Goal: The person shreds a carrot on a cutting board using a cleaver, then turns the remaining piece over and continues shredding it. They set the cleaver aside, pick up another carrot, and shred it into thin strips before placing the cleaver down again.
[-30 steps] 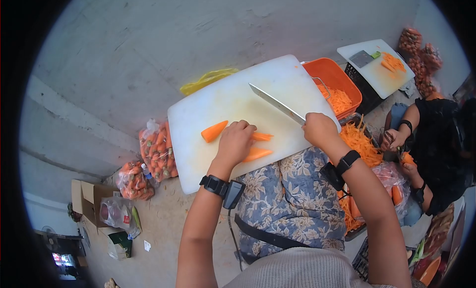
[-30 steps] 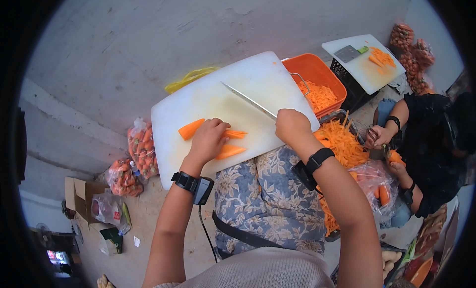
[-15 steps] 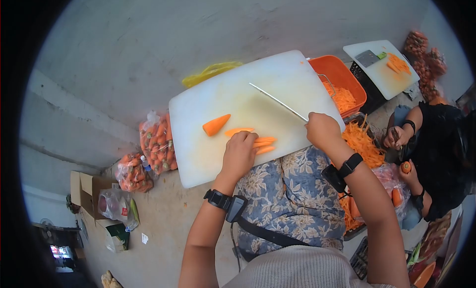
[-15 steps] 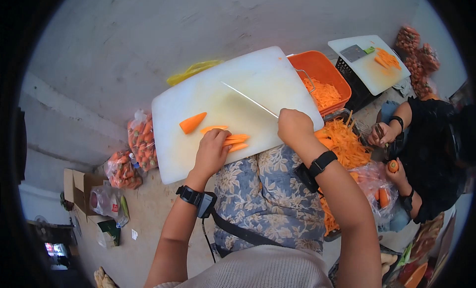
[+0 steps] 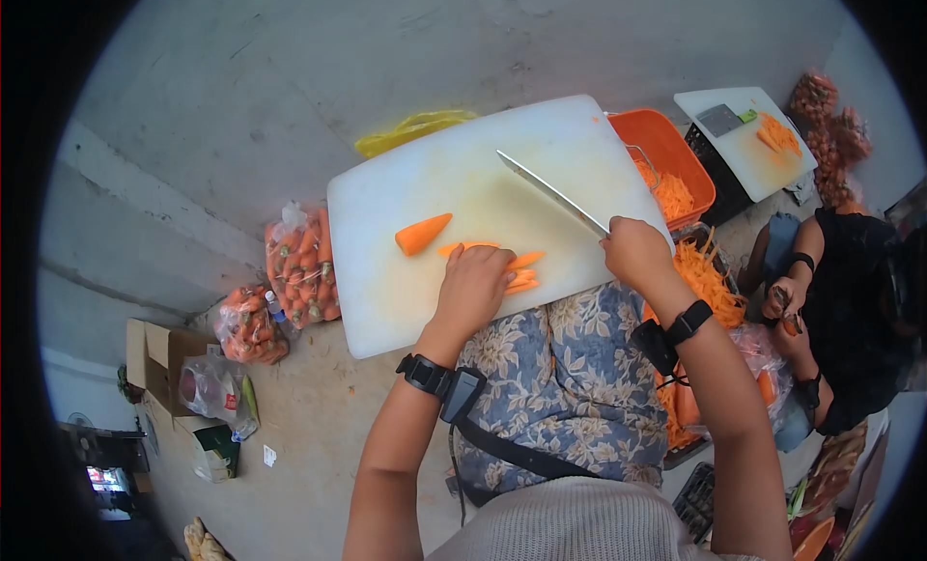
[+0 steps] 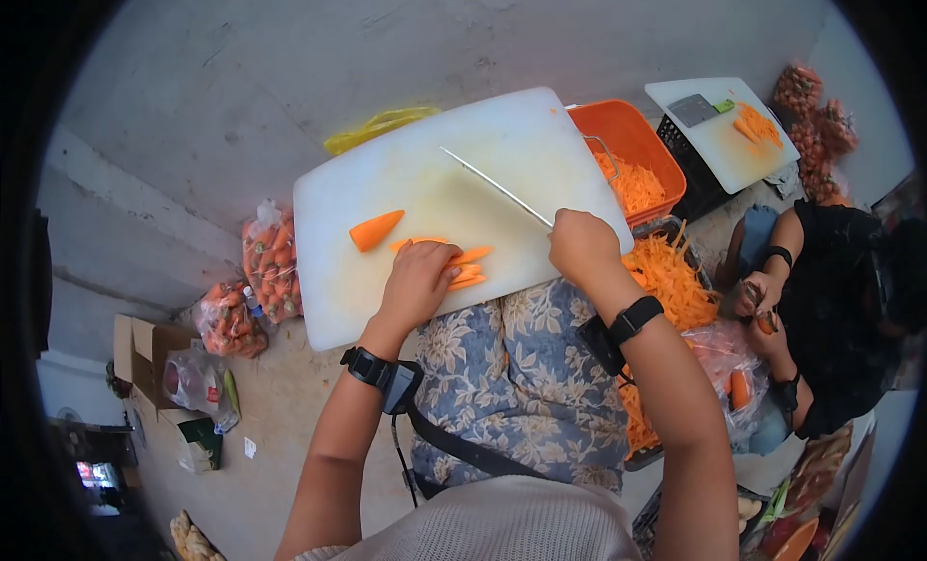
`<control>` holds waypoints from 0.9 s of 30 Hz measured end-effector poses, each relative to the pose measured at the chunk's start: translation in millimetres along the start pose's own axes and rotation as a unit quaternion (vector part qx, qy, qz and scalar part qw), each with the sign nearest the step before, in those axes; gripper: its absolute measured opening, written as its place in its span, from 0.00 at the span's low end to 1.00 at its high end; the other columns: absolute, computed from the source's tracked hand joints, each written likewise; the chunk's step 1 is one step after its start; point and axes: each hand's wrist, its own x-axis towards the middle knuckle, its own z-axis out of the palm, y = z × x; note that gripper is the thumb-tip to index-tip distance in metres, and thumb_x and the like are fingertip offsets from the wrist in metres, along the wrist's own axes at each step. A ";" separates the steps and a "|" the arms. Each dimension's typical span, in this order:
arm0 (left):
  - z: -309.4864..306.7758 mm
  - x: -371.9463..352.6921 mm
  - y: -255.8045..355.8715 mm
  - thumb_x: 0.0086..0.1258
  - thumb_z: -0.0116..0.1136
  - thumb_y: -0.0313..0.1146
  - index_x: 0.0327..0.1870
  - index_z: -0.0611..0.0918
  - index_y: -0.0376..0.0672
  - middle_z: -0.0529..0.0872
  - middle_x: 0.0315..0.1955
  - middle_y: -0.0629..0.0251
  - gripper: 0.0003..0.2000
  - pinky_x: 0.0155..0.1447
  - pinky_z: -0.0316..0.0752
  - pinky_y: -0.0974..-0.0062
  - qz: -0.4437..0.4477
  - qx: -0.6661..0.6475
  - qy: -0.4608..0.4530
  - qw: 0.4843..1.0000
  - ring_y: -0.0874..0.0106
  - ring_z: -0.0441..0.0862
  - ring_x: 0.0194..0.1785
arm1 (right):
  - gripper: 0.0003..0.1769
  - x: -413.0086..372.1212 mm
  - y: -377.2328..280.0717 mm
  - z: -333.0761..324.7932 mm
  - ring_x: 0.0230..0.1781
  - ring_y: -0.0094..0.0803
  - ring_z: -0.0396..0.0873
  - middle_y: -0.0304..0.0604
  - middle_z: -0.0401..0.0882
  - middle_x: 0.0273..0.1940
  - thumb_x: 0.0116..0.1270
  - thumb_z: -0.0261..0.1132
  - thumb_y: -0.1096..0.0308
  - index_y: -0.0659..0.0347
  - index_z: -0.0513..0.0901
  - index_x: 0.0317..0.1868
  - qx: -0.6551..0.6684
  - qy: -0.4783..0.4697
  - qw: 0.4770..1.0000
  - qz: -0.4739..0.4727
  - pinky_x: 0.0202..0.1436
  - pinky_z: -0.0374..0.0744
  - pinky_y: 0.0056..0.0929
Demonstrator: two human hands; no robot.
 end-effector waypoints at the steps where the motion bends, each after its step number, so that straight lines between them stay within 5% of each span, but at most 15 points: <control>1: -0.1 3.2 -1.7 0.65 0.59 0.33 0.47 0.81 0.40 0.83 0.42 0.56 0.11 0.62 0.67 0.58 0.001 -0.001 0.001 1.000 0.57 0.78 0.51 | 0.11 -0.1 0.6 0.2 0.38 0.53 0.82 0.56 0.83 0.33 0.61 0.66 0.64 0.65 0.82 0.34 0.003 0.001 1.000 0.002 0.43 0.79 0.47; 6: -1.2 11.8 -10.7 0.63 0.58 0.27 0.38 0.84 0.39 0.85 0.32 0.56 0.06 0.50 0.73 0.61 0.012 -0.061 0.003 0.998 0.56 0.81 0.40 | 0.11 -0.2 -0.7 -3.0 0.38 0.53 0.82 0.56 0.83 0.33 0.62 0.66 0.64 0.65 0.82 0.34 0.001 -0.005 1.000 0.005 0.43 0.79 0.47; 9: -2.5 14.1 -11.2 0.63 0.57 0.27 0.36 0.85 0.40 0.85 0.31 0.58 0.06 0.50 0.73 0.60 -0.031 -0.059 -0.006 0.998 0.57 0.81 0.42 | 0.11 0.0 -0.4 -0.9 0.38 0.54 0.82 0.57 0.83 0.32 0.62 0.66 0.64 0.65 0.81 0.34 0.000 -0.003 1.000 0.000 0.43 0.79 0.47; 13: -2.7 22.0 -11.8 0.62 0.58 0.26 0.37 0.85 0.39 0.85 0.31 0.56 0.05 0.45 0.75 0.61 -0.028 -0.039 0.018 0.999 0.56 0.81 0.40 | 0.11 -1.3 -0.1 1.1 0.38 0.53 0.82 0.57 0.83 0.32 0.61 0.66 0.64 0.65 0.81 0.34 -0.001 0.006 1.000 -0.008 0.43 0.79 0.47; 15: -2.5 25.9 -10.2 0.61 0.60 0.26 0.37 0.85 0.40 0.86 0.34 0.57 0.06 0.48 0.75 0.61 0.015 -0.036 0.120 0.992 0.57 0.82 0.41 | 0.11 -1.9 -0.8 -0.2 0.38 0.53 0.82 0.57 0.83 0.32 0.61 0.66 0.64 0.65 0.81 0.34 -0.001 0.005 1.000 -0.008 0.43 0.79 0.47; 19: -0.2 21.0 -17.3 0.61 0.61 0.26 0.39 0.85 0.41 0.86 0.38 0.57 0.07 0.49 0.76 0.63 0.051 -0.040 0.093 0.994 0.58 0.82 0.42 | 0.11 -2.3 -0.9 0.4 0.37 0.53 0.82 0.57 0.83 0.32 0.61 0.66 0.64 0.65 0.81 0.33 -0.005 0.007 1.000 -0.010 0.42 0.79 0.47; 22: -8.3 13.0 -28.4 0.59 0.62 0.25 0.42 0.85 0.41 0.85 0.42 0.58 0.09 0.51 0.76 0.64 0.029 -0.032 0.119 0.992 0.58 0.82 0.44 | 0.11 -2.8 -0.1 1.6 0.37 0.53 0.82 0.56 0.83 0.31 0.62 0.66 0.64 0.65 0.81 0.34 0.003 0.017 1.000 -0.007 0.42 0.79 0.47; 24: -16.0 9.3 -35.0 0.59 0.62 0.25 0.43 0.85 0.41 0.85 0.42 0.57 0.11 0.52 0.76 0.64 -0.108 -0.006 0.090 0.990 0.57 0.82 0.46 | 0.11 -3.1 0.6 1.0 0.37 0.53 0.82 0.56 0.83 0.31 0.62 0.66 0.64 0.65 0.81 0.34 0.004 0.011 1.000 -0.010 0.42 0.79 0.47; 27: -21.8 7.8 -39.3 0.59 0.62 0.24 0.43 0.85 0.41 0.85 0.40 0.57 0.11 0.50 0.76 0.64 -0.110 0.010 0.055 0.992 0.57 0.82 0.45 | 0.11 -2.4 -1.5 -3.2 0.37 0.53 0.82 0.56 0.83 0.31 0.62 0.65 0.64 0.65 0.82 0.34 -0.001 0.000 1.000 -0.009 0.42 0.79 0.46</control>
